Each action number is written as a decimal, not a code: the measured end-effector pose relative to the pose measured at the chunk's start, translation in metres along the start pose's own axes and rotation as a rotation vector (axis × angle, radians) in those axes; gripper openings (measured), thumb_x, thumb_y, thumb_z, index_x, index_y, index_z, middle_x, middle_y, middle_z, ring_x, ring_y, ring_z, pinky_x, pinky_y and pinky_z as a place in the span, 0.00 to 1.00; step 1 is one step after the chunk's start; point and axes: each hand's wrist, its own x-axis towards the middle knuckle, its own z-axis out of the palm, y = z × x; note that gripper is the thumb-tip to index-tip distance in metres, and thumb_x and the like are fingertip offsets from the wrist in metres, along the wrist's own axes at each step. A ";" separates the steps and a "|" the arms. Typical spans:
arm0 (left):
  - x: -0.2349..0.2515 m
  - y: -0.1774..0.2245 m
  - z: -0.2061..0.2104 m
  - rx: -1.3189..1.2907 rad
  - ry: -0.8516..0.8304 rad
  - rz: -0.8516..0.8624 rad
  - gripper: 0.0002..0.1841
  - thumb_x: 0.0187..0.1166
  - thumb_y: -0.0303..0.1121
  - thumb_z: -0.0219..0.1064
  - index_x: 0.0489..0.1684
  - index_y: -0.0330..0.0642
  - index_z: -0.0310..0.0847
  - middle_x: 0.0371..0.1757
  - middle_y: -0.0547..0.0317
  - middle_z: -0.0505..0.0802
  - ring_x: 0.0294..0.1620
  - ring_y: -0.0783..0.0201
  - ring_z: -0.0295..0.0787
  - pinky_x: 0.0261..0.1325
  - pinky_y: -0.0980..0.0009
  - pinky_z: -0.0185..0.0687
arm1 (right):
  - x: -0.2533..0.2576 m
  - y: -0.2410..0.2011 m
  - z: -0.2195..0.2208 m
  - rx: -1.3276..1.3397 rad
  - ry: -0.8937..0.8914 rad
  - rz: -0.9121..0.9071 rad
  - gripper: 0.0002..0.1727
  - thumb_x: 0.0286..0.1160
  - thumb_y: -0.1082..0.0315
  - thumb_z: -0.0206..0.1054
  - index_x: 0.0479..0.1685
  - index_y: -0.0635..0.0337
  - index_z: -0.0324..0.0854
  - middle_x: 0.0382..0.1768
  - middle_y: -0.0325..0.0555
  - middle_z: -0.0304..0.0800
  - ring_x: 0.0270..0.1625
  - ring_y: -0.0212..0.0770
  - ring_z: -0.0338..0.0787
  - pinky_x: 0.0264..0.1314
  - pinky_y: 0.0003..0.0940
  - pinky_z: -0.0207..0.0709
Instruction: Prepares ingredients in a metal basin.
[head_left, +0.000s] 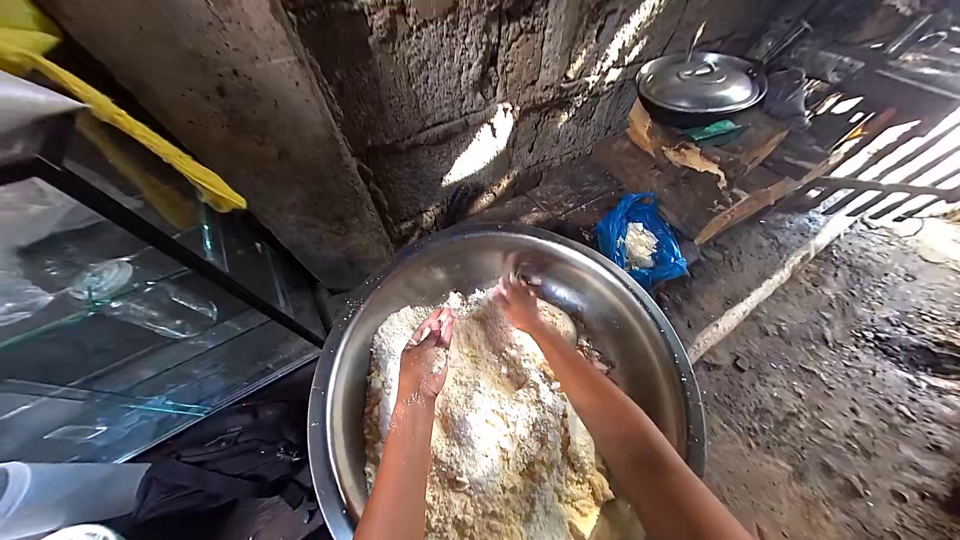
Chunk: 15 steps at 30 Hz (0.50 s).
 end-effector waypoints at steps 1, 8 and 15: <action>0.001 0.001 0.001 0.003 0.032 0.040 0.13 0.91 0.22 0.48 0.66 0.29 0.73 0.52 0.51 0.92 0.47 0.69 0.92 0.52 0.77 0.88 | -0.002 -0.013 0.011 -0.022 -0.038 0.012 0.36 0.90 0.42 0.48 0.87 0.58 0.68 0.90 0.62 0.60 0.94 0.66 0.48 0.92 0.70 0.38; 0.000 -0.004 0.001 0.326 0.128 0.079 0.24 0.96 0.42 0.43 0.77 0.35 0.74 0.69 0.48 0.86 0.69 0.59 0.82 0.72 0.59 0.76 | -0.049 -0.109 0.023 0.593 -0.124 0.012 0.18 0.71 0.75 0.66 0.60 0.58 0.88 0.62 0.56 0.89 0.68 0.50 0.85 0.74 0.53 0.76; -0.048 0.030 0.043 0.142 0.066 -0.017 0.26 0.97 0.40 0.27 0.81 0.34 0.58 0.61 0.57 0.81 0.55 0.79 0.78 0.60 0.83 0.71 | -0.124 -0.172 0.007 0.729 -0.087 -0.221 0.38 0.90 0.52 0.47 0.92 0.70 0.52 0.93 0.64 0.50 0.96 0.53 0.48 0.97 0.47 0.38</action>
